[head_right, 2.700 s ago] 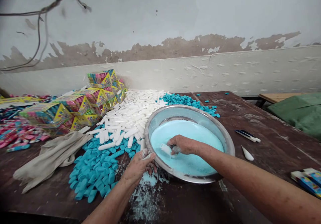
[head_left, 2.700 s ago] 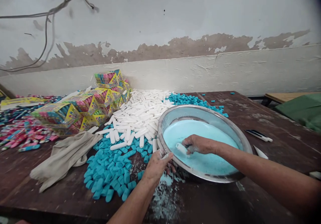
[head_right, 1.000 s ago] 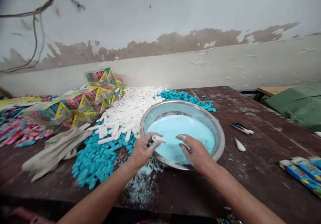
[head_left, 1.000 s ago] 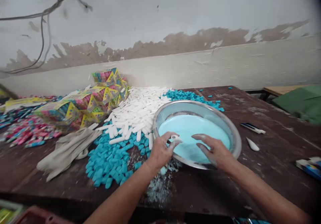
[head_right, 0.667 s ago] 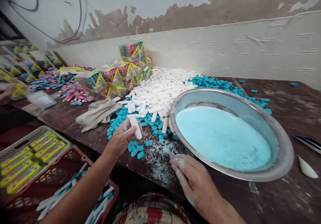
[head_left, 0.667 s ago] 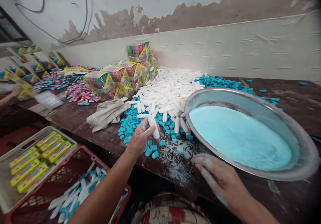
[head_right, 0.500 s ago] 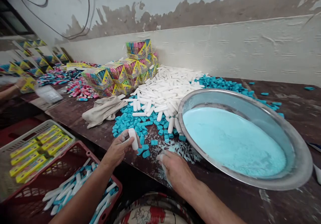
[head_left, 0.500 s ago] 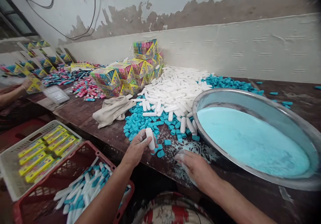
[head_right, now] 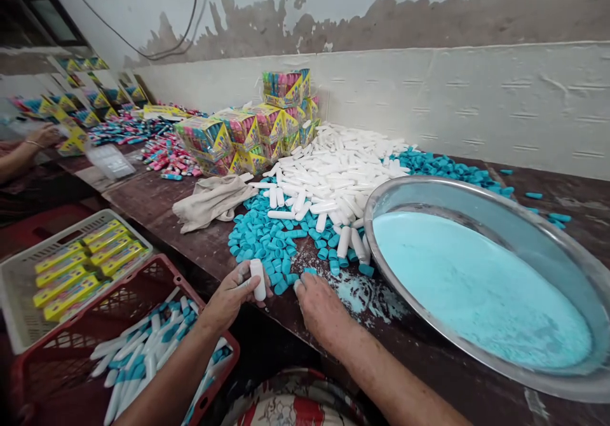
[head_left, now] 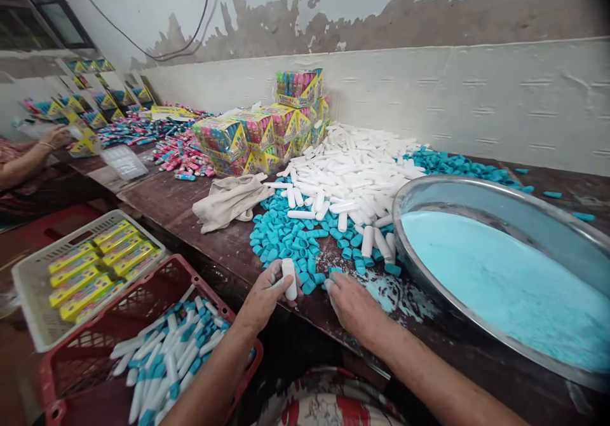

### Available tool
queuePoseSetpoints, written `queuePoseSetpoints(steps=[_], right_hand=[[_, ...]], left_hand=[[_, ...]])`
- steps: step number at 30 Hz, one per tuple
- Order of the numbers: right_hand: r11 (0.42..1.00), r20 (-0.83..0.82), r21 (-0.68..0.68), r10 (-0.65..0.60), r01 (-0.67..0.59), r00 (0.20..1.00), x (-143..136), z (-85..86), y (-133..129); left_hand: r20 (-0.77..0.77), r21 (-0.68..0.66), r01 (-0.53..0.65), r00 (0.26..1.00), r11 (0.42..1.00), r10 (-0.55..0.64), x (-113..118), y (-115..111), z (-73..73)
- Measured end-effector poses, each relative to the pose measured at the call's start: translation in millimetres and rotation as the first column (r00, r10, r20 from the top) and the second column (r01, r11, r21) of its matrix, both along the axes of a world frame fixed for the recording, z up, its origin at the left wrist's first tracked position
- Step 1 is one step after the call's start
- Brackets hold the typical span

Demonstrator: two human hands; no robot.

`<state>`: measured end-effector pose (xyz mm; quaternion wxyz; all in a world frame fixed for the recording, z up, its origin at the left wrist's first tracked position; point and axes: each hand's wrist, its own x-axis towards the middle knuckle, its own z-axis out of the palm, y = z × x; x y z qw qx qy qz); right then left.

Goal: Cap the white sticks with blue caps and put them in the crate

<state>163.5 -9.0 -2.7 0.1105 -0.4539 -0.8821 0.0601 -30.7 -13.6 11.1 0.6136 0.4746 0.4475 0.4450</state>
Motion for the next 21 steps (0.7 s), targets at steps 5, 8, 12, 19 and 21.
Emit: queuePoseSetpoints(steps=[5,8,12,19,21], right_hand=[[0.965,-0.443,-0.243,-0.204,0.103,0.873,14,2.3,1],[0.949,-0.641,-0.311,-0.246,0.047,0.727,20,11.3,-7],[0.909,-0.817,-0.413,-0.340,-0.061,0.466,23,18.7,-21],[0.776,-0.741,-0.625,-0.555,-0.087,0.378,32,20.4,-29],[0.766,-0.719,-0.635,-0.537,-0.102,0.441,39,21.7,-28]], left_hand=[[-0.059,0.050,0.189,0.981,0.981,-0.186,7,-7,3.7],[-0.083,0.076,0.305,0.951,0.949,-0.299,16,-11,6.5],[-0.169,0.086,0.402,0.908,0.912,-0.384,31,-14,11.6],[-0.398,0.134,0.467,0.833,0.874,-0.384,48,-14,17.3],[-0.400,0.106,0.499,0.813,0.860,-0.423,50,-13,16.3]])
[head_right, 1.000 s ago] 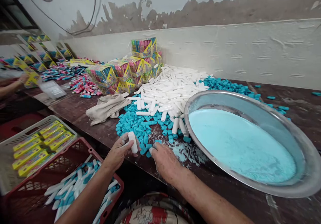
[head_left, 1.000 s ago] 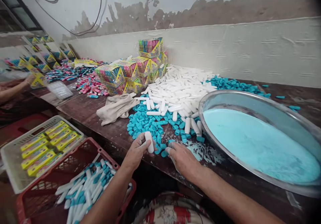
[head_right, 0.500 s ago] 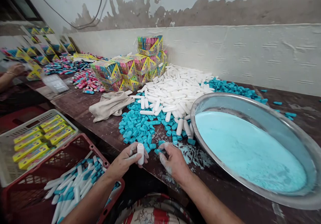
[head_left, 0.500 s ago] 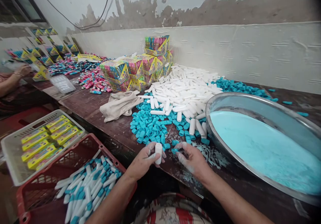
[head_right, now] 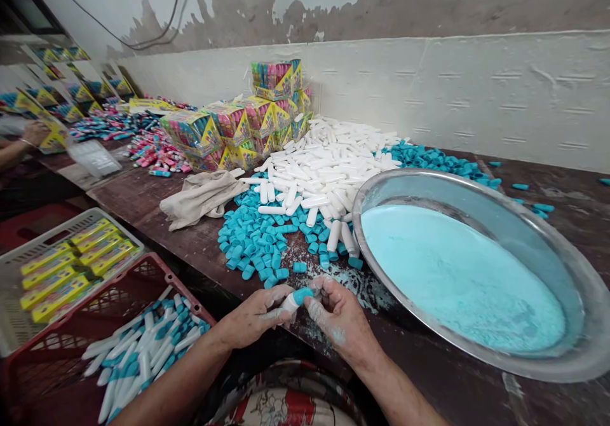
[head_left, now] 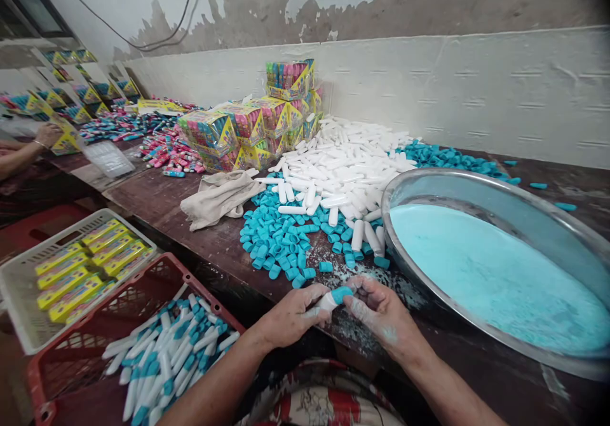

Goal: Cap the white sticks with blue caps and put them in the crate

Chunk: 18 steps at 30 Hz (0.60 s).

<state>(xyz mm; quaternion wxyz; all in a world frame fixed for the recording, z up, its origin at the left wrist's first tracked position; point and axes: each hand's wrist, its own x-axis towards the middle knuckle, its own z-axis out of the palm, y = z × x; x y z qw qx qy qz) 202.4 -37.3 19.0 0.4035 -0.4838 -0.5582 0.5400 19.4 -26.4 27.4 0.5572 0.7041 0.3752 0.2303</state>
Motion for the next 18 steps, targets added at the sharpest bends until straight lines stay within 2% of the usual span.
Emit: queuePoseSetpoints(steps=[4,7,10,14,18], right_hand=[[0.986,0.084,-0.063,0.159,-0.154,0.984,15,5.7,3],[0.957,0.065,-0.181,0.243,-0.228,0.968,22,9.9,1],[0.930,0.023,-0.269,0.266,-0.251,0.964,23,11.7,-2],[0.909,-0.017,-0.325,0.269,-0.260,0.963,23,11.5,-8],[0.920,0.019,-0.324,0.238,-0.219,0.971,22,9.5,-11]], left_hand=[[-0.041,-0.087,0.115,0.992,0.990,-0.119,2,2,-3.8],[-0.141,0.020,0.139,0.981,0.990,-0.134,8,2,-8.9],[-0.276,0.135,0.147,0.955,0.980,-0.106,16,1,-16.1],[-0.474,0.243,0.181,0.879,0.953,-0.047,28,-2,-21.9],[-0.535,0.296,0.235,0.844,0.926,-0.043,36,-2,-19.5]])
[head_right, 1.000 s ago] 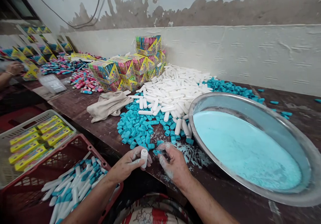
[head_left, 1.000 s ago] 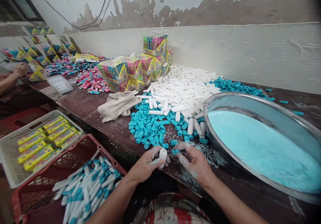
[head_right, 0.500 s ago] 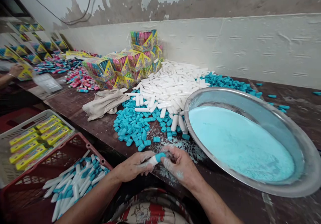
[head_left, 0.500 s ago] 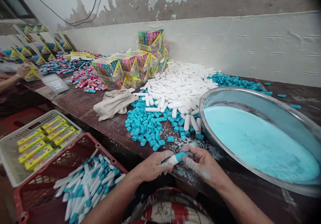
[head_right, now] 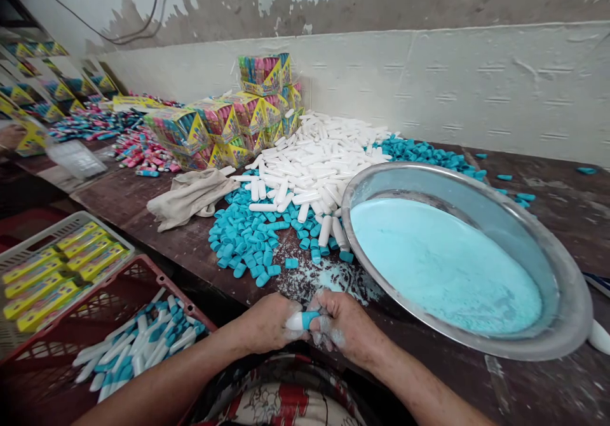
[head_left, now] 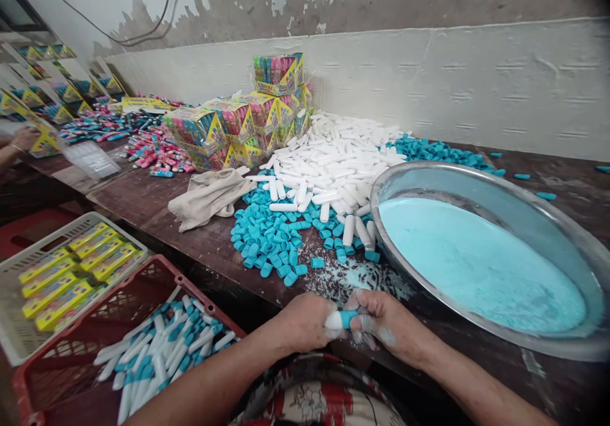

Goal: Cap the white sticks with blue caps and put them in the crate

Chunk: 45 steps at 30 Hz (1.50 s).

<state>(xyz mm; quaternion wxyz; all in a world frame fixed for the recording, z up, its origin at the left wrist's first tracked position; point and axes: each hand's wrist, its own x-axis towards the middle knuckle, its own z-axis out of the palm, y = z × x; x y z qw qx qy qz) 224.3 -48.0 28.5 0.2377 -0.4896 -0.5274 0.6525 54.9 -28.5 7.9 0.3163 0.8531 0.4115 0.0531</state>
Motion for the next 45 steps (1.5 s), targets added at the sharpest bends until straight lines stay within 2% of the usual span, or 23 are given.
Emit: queuePoseSetpoints(steps=[3,7,11,15,18,20,21,23,24,25,28,29,30,31,32,33,36,37,39,41,45], right_hand=[[0.997,0.102,0.069,-0.048,0.041,0.994,-4,-1.1,-1],[0.989,0.169,0.110,-0.113,0.096,0.979,-10,-1.9,-3],[0.970,0.229,0.213,-0.169,0.120,0.959,-13,-1.7,-3],[0.967,0.299,0.252,-0.102,0.024,0.949,-13,0.7,-1],[0.953,0.357,0.264,0.048,-0.150,0.933,-7,-0.1,4],[0.904,0.461,0.364,0.034,-0.224,0.887,0,-3.2,10],[0.876,0.506,0.428,-0.028,-0.222,0.862,3,-5.4,14],[0.814,0.598,0.545,-0.208,-0.201,0.774,8,-9.8,23],[0.789,0.658,0.574,-0.282,-0.221,0.698,9,-11.6,28],[0.770,0.728,0.579,-0.340,-0.268,0.596,8,-13.1,33],[0.743,0.870,0.489,-0.450,-0.457,0.200,3,-15.2,47],[0.749,0.882,0.454,-0.453,-0.483,0.127,1,-15.6,50],[0.755,0.887,0.436,-0.452,-0.490,0.094,-1,-16.3,53],[0.762,0.886,0.440,-0.454,-0.475,0.093,-1,-17.2,55],[0.765,0.877,0.469,-0.461,-0.441,0.134,-1,-18.5,56],[0.760,0.851,0.525,-0.469,-0.383,0.236,1,-20.1,57],[0.737,0.630,0.663,-0.454,-0.132,0.629,7,-24.7,51],[0.739,0.553,0.670,-0.433,-0.071,0.712,9,-25.4,47],[0.751,0.468,0.660,-0.400,-0.011,0.788,10,-24.0,36],[0.731,0.399,0.682,-0.395,0.020,0.828,9,-18.9,24],[0.609,0.271,0.792,-0.385,0.023,0.882,4,-8.5,7]], left_hand=[[-0.014,-0.003,0.025,1.000,1.000,-0.025,3,2,3.5],[-0.116,-0.074,0.015,0.993,0.997,-0.024,6,4,6.5],[-0.085,-0.050,0.010,0.996,0.999,-0.015,10,4,5.5],[-0.115,0.001,0.000,0.993,1.000,0.000,9,4,0.5],[-0.201,0.040,-0.026,0.979,0.999,0.033,-2,7,-0.9],[-0.215,0.062,-0.101,0.970,0.993,0.112,-16,10,1.6],[-0.207,0.060,-0.155,0.965,0.986,0.164,-24,12,3.7],[-0.159,0.035,-0.252,0.954,0.967,0.254,-40,14,8.4],[-0.128,0.021,-0.287,0.949,0.958,0.287,-46,15,10.3],[-0.096,0.009,-0.315,0.944,0.949,0.314,-50,15,11.5],[-0.006,-0.013,-0.354,0.935,0.935,0.354,-52,13,10.7],[0.017,-0.021,-0.360,0.933,0.933,0.360,-50,12,9.5],[0.040,-0.028,-0.362,0.931,0.932,0.363,-47,11,8.2],[0.060,-0.033,-0.361,0.930,0.932,0.363,-45,10,7.0],[0.075,-0.036,-0.363,0.928,0.931,0.365,-42,9,6.2],[0.088,-0.039,-0.369,0.924,0.929,0.371,-41,8,5.6],[0.141,-0.051,-0.377,0.914,0.925,0.380,-41,8,5.1],[0.162,-0.057,-0.375,0.911,0.925,0.379,-41,8,4.9],[0.192,-0.065,-0.358,0.911,0.931,0.364,-42,7,4.6],[0.191,-0.061,-0.336,0.920,0.940,0.341,-41,5,4.1],[0.163,-0.060,-0.312,0.934,0.948,0.317,-38,2,2.8]])
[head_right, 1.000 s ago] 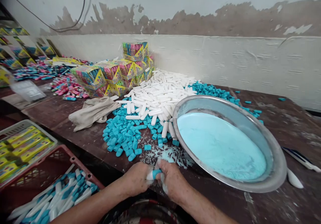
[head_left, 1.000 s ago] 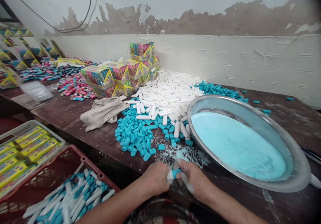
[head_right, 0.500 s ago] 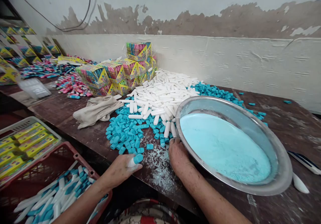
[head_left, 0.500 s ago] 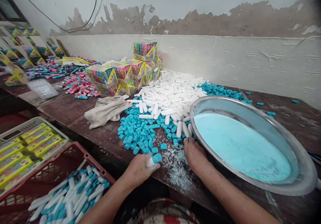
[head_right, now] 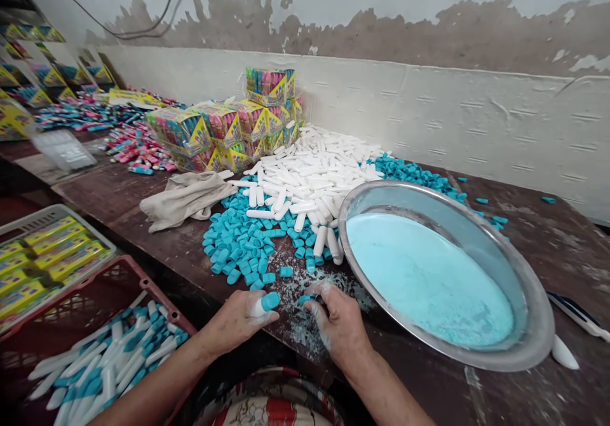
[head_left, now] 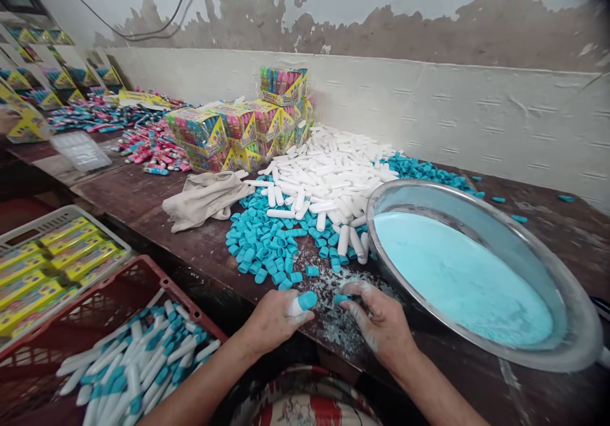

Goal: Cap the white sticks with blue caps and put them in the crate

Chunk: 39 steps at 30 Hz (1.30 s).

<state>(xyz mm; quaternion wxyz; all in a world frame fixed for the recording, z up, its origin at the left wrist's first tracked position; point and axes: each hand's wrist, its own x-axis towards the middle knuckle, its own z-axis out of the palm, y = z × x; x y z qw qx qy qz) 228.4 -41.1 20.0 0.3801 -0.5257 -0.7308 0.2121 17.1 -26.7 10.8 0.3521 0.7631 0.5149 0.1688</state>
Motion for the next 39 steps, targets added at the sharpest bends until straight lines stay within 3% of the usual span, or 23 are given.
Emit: queuePoseSetpoints(steps=[3,7,9,12,15,17,19,22,25,30,36,39], right_hand=[[1.000,0.024,0.012,0.029,-0.029,0.999,-9,-5.0,0],[0.973,0.004,-0.228,0.027,-0.026,1.000,-29,-22.1,17],[0.962,0.008,-0.271,0.023,-0.020,1.000,-34,-24.3,31],[0.979,0.269,-0.182,-0.042,0.094,0.962,-29,-16.2,53],[0.965,0.600,-0.171,-0.058,0.198,0.798,-19,-7.6,69],[0.960,0.677,-0.177,-0.040,0.216,0.734,-16,-8.1,73],[0.973,0.621,-0.189,0.015,0.131,0.784,-16,-13.1,73],[0.974,0.359,-0.225,0.102,-0.020,0.928,-17,-21.1,71],[0.978,0.228,-0.205,0.014,0.034,0.974,-12,-21.0,73],[0.969,0.404,-0.245,0.088,0.016,0.910,-6,-10.2,73],[0.977,0.566,-0.213,0.115,0.009,0.817,-23,-7.3,54],[0.980,0.577,-0.198,0.128,-0.014,0.807,-29,-6.8,48]], left_hand=[[0.003,-0.021,-0.026,1.000,0.999,0.027,-2,-1,-1.6],[0.029,-0.026,-0.086,0.996,0.996,0.087,-11,0,-2.6],[0.039,-0.021,-0.110,0.993,0.994,0.111,-15,1,-1.9],[0.015,-0.020,-0.164,0.986,0.986,0.164,-20,2,-1.1],[-0.010,-0.026,-0.196,0.981,0.980,0.196,-23,4,-2.5],[-0.026,-0.021,-0.197,0.980,0.980,0.196,-24,6,-4.3],[-0.032,-0.011,-0.192,0.981,0.981,0.191,-24,9,-5.6],[-0.023,-0.003,-0.193,0.981,0.981,0.193,-26,12,-6.2],[-0.021,0.005,-0.205,0.979,0.979,0.205,-28,12,-5.7],[-0.008,0.007,-0.198,0.980,0.980,0.198,-27,9,-2.8],[-0.004,0.006,-0.179,0.984,0.984,0.179,-21,5,-0.8],[-0.006,0.005,-0.179,0.984,0.984,0.179,-22,5,-2.7]])
